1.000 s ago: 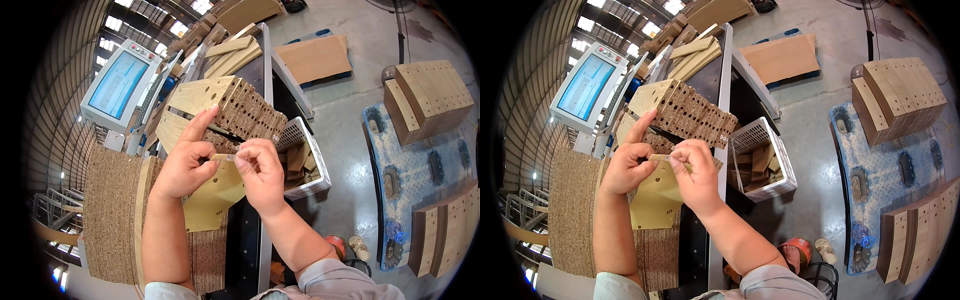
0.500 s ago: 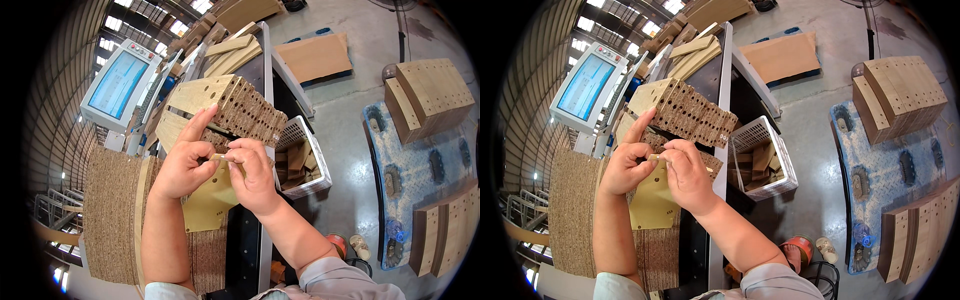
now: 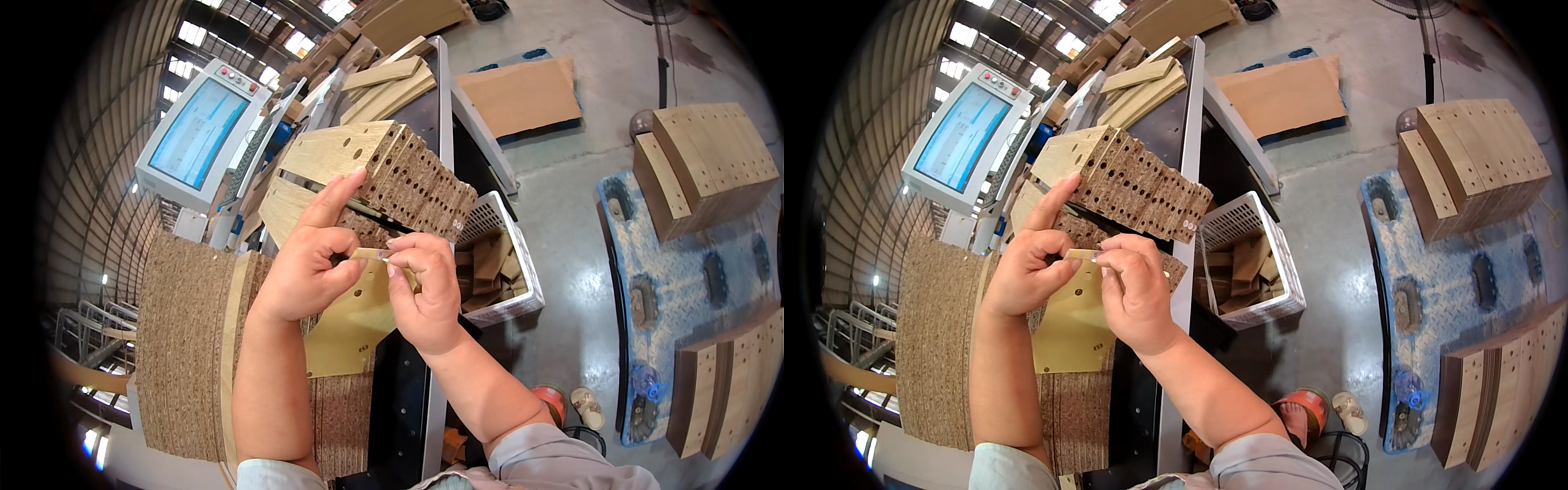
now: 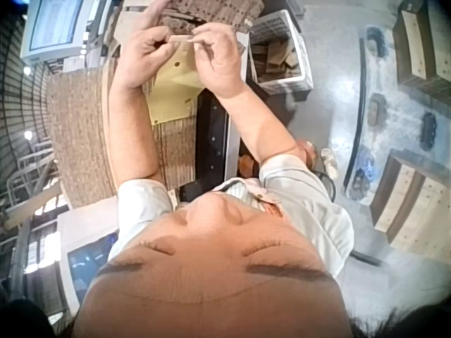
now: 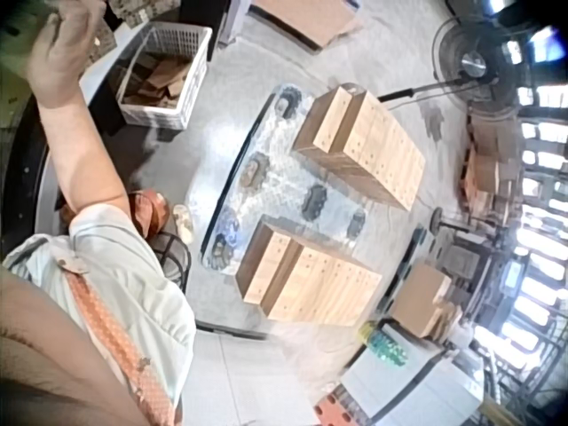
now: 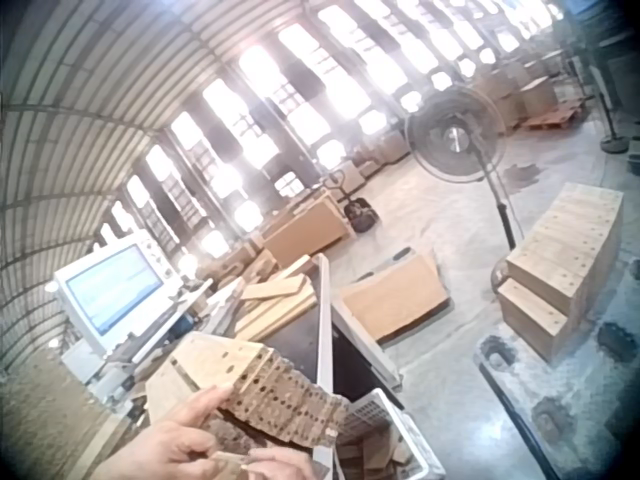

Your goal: The person handles rectangular wooden boards with pre-drilled holes, stacking them on a workbench. They peel adhesive labels from a yellow sheet and apply them to the boards. The person also uses a small tool to clean or deburr the holes in the wood.

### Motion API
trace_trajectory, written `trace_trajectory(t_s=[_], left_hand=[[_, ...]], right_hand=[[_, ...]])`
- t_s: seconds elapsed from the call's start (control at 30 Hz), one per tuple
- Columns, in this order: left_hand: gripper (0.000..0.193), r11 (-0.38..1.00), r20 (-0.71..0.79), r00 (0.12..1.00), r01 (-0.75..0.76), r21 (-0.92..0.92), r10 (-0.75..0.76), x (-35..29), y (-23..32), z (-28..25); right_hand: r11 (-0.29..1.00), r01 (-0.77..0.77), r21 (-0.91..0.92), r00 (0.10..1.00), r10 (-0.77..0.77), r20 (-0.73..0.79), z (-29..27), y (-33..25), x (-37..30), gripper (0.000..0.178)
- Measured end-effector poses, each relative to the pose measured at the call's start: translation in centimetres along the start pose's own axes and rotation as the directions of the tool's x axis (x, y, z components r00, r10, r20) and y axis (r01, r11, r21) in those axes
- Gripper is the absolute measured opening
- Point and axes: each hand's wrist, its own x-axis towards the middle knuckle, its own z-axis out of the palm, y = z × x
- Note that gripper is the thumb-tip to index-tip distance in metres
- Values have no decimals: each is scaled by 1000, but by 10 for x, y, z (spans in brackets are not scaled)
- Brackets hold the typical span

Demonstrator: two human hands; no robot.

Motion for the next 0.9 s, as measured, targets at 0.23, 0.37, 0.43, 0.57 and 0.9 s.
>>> trace_trajectory(t_s=[0.23,0.37,0.43,0.57,0.9], left_hand=[[16,1000,-1,1000,-6,3,6,-1,-1,-1],[17,1000,0,1000,-1,-4,1,-1,-2,-1],[17,1000,2,1000,-5,1,5,0,-2,0],[18,1000,2,1000,-14,4,14,-2,-4,0],[19,1000,0,1000,-9,13,9,0,-1,0]], right_hand=[[998,67,0,998,-67,-9,3,7,-9,27],[994,110,12,994,-109,-18,4,6,-13,27],[990,139,1,990,-139,-19,3,7,-13,27],[996,85,-30,996,-85,0,1,3,-10,28],[976,-132,171,991,128,35,5,7,0,27]])
